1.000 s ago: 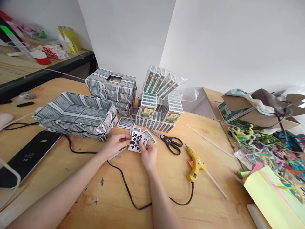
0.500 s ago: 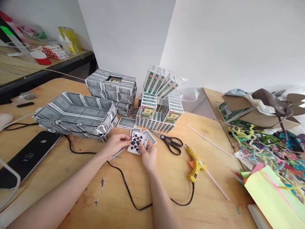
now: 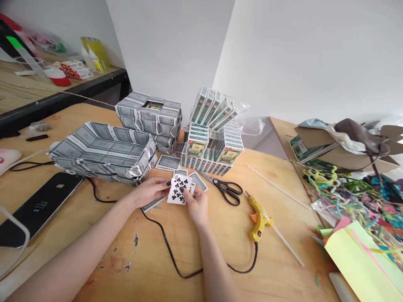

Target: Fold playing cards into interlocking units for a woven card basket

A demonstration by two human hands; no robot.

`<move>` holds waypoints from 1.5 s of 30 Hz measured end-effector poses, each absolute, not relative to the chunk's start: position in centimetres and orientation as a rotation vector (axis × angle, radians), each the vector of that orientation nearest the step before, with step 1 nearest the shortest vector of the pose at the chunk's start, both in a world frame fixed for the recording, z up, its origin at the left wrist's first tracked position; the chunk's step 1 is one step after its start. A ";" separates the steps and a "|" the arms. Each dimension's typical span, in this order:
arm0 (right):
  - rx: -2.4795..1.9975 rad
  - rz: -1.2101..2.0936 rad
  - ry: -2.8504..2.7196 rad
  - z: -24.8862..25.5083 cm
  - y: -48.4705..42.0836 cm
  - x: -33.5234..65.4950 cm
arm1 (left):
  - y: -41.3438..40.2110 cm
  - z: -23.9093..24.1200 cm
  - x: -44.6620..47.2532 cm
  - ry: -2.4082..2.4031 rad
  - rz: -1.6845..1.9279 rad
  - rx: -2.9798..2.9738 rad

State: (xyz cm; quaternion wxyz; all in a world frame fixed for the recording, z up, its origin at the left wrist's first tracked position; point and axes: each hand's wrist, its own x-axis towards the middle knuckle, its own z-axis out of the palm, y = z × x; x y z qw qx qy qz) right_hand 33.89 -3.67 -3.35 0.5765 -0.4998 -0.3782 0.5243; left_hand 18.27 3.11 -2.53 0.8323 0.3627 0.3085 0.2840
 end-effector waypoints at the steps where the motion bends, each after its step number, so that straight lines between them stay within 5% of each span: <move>1: -1.176 1.224 -0.889 -3.3 -3.7 33.9 | 3.1 -2.6 18.4 0.664 0.607 0.768; 45: -1.200 1.182 -0.869 -3.0 -3.6 33.7 | 2.3 -2.2 19.8 0.952 0.840 1.215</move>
